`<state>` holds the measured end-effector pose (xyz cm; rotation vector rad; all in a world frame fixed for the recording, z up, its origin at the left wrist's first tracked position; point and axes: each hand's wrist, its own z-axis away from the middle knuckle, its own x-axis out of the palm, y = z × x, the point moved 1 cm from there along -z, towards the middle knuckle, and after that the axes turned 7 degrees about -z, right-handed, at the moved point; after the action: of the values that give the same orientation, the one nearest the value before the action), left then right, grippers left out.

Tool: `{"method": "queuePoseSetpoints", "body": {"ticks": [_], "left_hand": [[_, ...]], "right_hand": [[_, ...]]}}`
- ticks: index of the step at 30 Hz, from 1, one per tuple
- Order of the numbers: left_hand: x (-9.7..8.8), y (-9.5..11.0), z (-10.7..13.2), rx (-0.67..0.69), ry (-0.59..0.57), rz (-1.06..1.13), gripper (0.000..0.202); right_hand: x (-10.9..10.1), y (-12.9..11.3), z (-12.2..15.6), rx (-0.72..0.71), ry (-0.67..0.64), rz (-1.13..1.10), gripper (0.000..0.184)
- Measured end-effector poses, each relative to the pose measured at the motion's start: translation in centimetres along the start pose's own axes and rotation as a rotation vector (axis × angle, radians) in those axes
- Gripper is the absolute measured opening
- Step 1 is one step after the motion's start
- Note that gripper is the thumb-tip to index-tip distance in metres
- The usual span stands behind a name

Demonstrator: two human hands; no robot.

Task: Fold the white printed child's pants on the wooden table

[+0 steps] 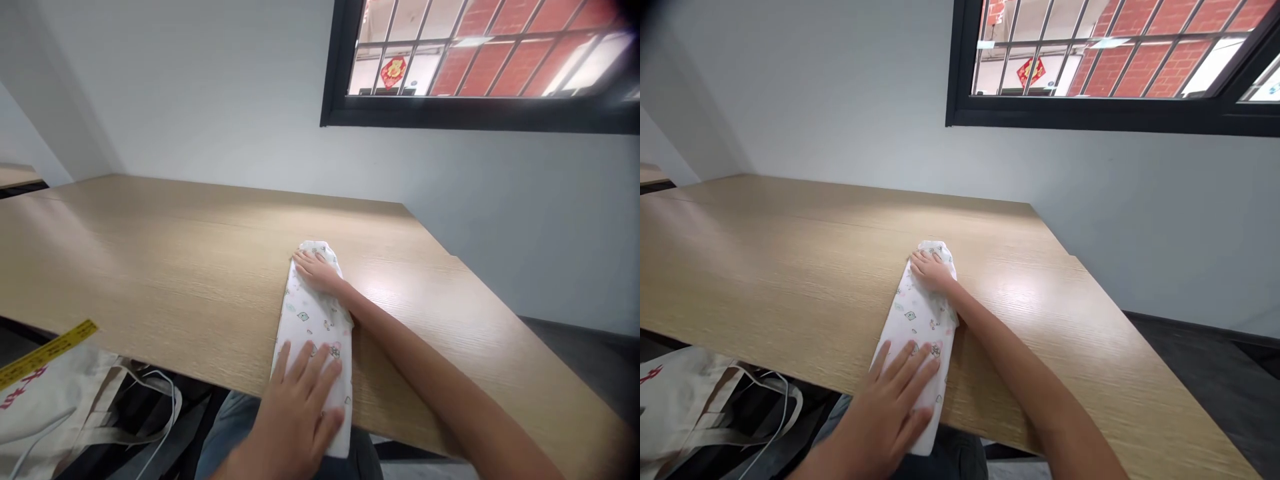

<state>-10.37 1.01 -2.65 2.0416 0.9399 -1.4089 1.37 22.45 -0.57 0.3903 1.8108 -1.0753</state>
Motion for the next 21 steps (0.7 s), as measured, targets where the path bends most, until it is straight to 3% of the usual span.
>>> {"method": "queuePoseSetpoints", "body": {"ticks": [4, 10, 12, 15, 17, 20, 21], "left_hand": [[0.4, 0.2, 3.3, 0.181, 0.142, -0.095, 0.061], [-1.3, -2.9, 3.5, 0.310, -0.048, -0.014, 0.062], [-2.2, -4.2, 3.2, 0.274, -0.086, 0.036, 0.071], [-3.0, -6.2, 2.8, 0.181, -0.096, 0.104, 0.070], [-3.3, -7.0, 2.4, 0.192, -0.122, 0.159, 0.063], [-3.3, -7.3, 2.0, 0.270, -0.133, 0.282, 0.042], [-3.3, -7.2, 1.9, 0.283, -0.117, 0.331, 0.034]], "right_hand": [[-0.2, 1.3, -2.4, 0.041, -0.012, 0.114, 0.048], [-0.6, 0.3, -1.7, 0.008, -0.102, 0.186, 0.048], [-0.9, -1.4, 0.4, -0.084, -0.207, 0.181, 0.043], [-1.3, -5.0, 5.8, -0.241, -0.392, 0.132, 0.038], [-1.3, -7.4, 10.2, -0.273, -0.466, 0.055, 0.049], [-0.5, -9.6, 15.9, -0.312, -0.393, 0.029, 0.080], [-0.1, -9.7, 17.2, -0.332, -0.334, 0.065, 0.080]]}}
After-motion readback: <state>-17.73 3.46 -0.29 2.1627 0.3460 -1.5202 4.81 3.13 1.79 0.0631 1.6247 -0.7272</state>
